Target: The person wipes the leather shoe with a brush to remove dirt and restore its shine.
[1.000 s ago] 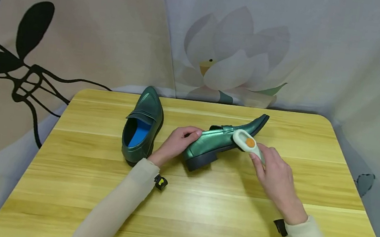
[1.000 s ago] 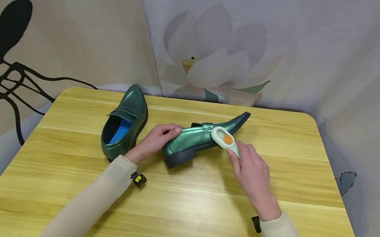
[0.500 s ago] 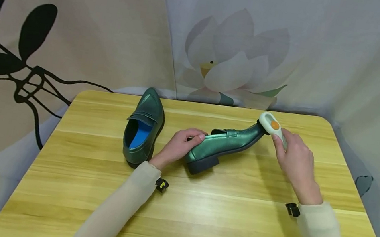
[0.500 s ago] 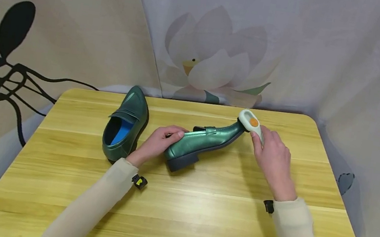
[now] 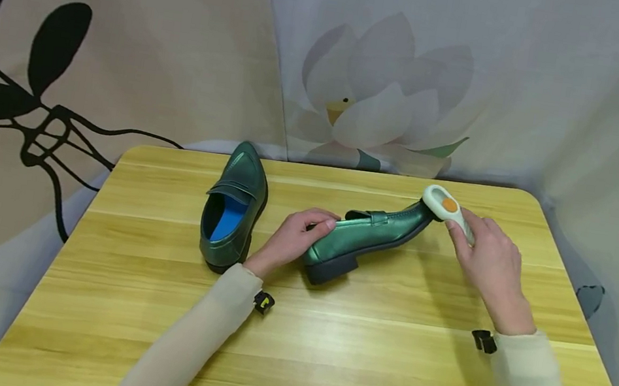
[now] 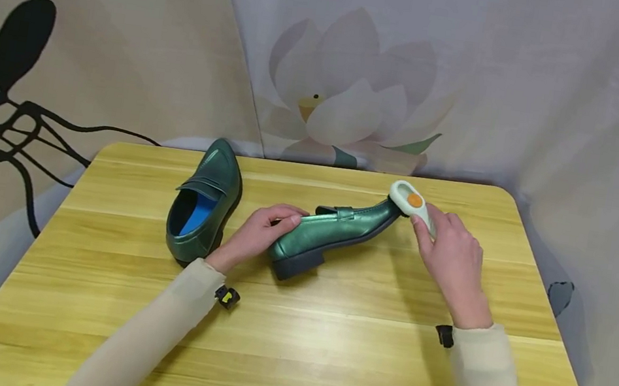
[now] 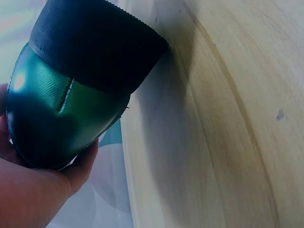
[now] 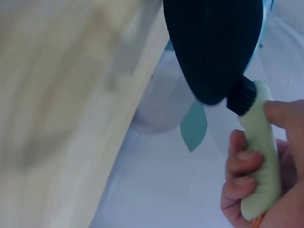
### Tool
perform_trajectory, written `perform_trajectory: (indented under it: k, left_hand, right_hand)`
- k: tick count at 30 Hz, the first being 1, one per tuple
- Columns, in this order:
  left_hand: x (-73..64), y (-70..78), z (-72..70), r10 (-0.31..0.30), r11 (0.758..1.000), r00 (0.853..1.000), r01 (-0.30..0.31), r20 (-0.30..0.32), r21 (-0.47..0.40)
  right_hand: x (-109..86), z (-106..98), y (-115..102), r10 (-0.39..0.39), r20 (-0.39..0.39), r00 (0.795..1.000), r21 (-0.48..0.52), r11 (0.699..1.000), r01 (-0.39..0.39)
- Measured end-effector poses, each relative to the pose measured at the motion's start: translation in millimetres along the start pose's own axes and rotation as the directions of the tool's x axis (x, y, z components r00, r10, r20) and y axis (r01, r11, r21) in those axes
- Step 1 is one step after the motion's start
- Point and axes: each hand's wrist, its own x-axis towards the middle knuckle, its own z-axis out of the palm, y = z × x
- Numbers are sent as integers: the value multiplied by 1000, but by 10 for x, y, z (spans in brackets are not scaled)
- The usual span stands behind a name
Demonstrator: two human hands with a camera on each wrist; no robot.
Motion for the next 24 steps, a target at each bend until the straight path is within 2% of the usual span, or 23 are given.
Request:
perform_trajectory:
  k: [3,7,10,13,17,24]
  left_hand:
    - [-3,12,12,2,1000,1000,-2,4,21]
    - [-12,20,18,8,999,1000,-8,12,43]
    - [-16,20,22,8,999,1000,-9,19,52]
    - [-12,14,26,6,998,1000,-7,18,59]
    - [-4,7,16,3,998,1000,-3,1,59]
    - [4,4,14,-5,999,1000,5,-2,52]
  right_hand:
    - [192,-96,136,64,101,993,-38,997,-60]
    - [423,-203,252,128,261,957,-86,990,-109]
    - [490,-255,252,136,325,936,-107,989,-107]
    - [429,-273,161,82,306,948,-108,993,-51]
    - [246,-235,-74,-19,221,975,-104,994,42]
    - [-15,-65,-456,-91,132,987,-40,994,97]
